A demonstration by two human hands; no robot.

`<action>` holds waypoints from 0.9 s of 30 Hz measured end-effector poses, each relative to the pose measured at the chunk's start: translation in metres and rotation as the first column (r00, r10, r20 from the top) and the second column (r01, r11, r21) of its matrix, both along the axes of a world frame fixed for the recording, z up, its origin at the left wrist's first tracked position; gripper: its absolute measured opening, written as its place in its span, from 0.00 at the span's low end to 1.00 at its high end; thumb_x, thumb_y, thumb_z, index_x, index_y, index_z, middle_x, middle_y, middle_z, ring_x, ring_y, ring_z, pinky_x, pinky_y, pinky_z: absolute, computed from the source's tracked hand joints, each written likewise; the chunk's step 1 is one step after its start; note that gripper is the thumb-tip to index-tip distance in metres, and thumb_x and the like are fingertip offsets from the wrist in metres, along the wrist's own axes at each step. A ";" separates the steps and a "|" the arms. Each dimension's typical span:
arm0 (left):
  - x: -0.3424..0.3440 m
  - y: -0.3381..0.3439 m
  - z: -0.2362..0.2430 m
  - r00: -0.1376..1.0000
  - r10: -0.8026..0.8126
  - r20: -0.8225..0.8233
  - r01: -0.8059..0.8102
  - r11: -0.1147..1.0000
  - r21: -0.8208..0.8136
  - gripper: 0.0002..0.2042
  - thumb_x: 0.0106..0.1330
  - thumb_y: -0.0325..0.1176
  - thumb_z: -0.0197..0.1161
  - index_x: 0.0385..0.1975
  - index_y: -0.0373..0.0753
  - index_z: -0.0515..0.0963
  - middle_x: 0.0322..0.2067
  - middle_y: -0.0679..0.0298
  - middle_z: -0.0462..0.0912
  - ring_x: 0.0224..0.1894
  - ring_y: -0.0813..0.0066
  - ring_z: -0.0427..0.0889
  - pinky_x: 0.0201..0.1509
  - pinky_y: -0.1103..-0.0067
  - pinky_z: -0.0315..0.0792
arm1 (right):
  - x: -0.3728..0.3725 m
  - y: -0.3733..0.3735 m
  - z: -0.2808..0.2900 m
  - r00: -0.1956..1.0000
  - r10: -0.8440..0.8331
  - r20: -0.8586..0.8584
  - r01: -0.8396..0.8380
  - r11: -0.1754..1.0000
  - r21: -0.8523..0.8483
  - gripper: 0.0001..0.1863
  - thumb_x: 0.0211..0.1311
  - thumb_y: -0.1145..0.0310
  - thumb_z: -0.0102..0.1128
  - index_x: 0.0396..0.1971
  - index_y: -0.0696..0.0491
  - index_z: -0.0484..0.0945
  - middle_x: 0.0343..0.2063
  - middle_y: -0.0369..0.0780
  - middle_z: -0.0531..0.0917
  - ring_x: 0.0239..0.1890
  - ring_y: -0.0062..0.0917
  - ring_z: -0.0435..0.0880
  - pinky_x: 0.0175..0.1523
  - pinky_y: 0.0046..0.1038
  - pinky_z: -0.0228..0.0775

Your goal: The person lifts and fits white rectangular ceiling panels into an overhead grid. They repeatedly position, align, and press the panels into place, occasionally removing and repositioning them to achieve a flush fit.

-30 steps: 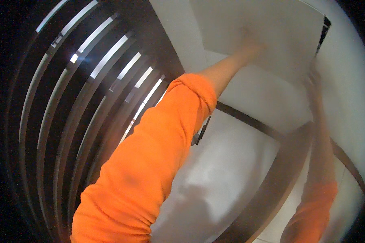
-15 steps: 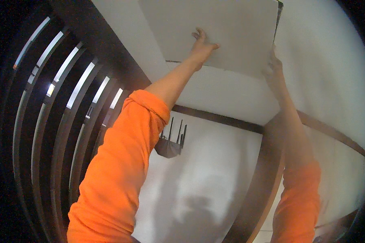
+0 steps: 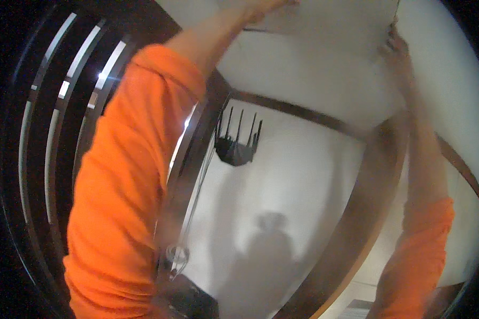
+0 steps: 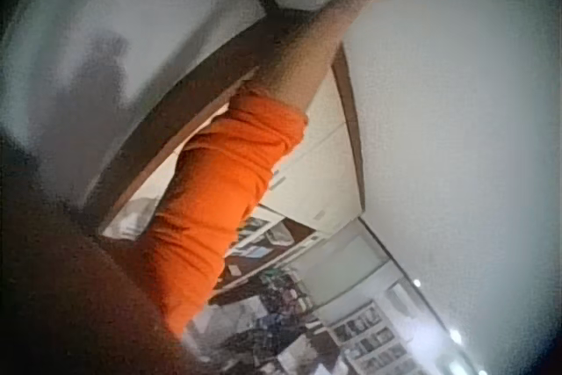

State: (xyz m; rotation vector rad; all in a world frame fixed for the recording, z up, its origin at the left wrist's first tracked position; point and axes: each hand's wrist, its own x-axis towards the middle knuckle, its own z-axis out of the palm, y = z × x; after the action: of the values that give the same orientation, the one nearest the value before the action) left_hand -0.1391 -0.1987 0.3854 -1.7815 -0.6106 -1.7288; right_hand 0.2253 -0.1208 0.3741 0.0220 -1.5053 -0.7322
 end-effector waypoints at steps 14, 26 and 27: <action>-0.039 -0.018 0.019 0.808 0.495 -0.321 -0.382 0.853 0.355 0.30 0.73 0.48 0.59 0.70 0.38 0.64 0.74 0.50 0.58 0.78 0.51 0.51 0.79 0.54 0.49 | -0.045 -0.041 -0.064 0.992 0.051 -0.113 -0.065 0.990 -0.124 0.41 0.67 0.77 0.57 0.77 0.58 0.49 0.72 0.48 0.59 0.73 0.41 0.61 0.77 0.38 0.60; 0.013 -0.024 -0.030 0.987 0.034 -0.155 -0.034 0.999 0.004 0.29 0.76 0.49 0.54 0.69 0.36 0.68 0.74 0.48 0.58 0.77 0.51 0.55 0.78 0.58 0.54 | -0.023 -0.029 -0.056 0.994 0.017 -0.104 -0.038 0.979 -0.202 0.42 0.66 0.79 0.59 0.78 0.51 0.51 0.72 0.47 0.57 0.73 0.41 0.60 0.77 0.38 0.60; 0.017 -0.023 -0.039 0.986 0.100 -0.131 -0.094 0.995 0.045 0.28 0.76 0.49 0.53 0.68 0.36 0.69 0.73 0.48 0.59 0.76 0.51 0.56 0.78 0.59 0.54 | -0.027 -0.031 -0.063 0.994 0.008 -0.109 -0.031 0.977 -0.211 0.43 0.66 0.80 0.59 0.78 0.50 0.50 0.72 0.47 0.56 0.74 0.41 0.60 0.77 0.38 0.60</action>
State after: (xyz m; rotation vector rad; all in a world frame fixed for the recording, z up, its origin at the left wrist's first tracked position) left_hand -0.1220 -0.2214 0.3462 -1.7929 -0.5928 -1.5337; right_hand 0.1988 -0.1518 0.3115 -0.1617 -1.4708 -0.5454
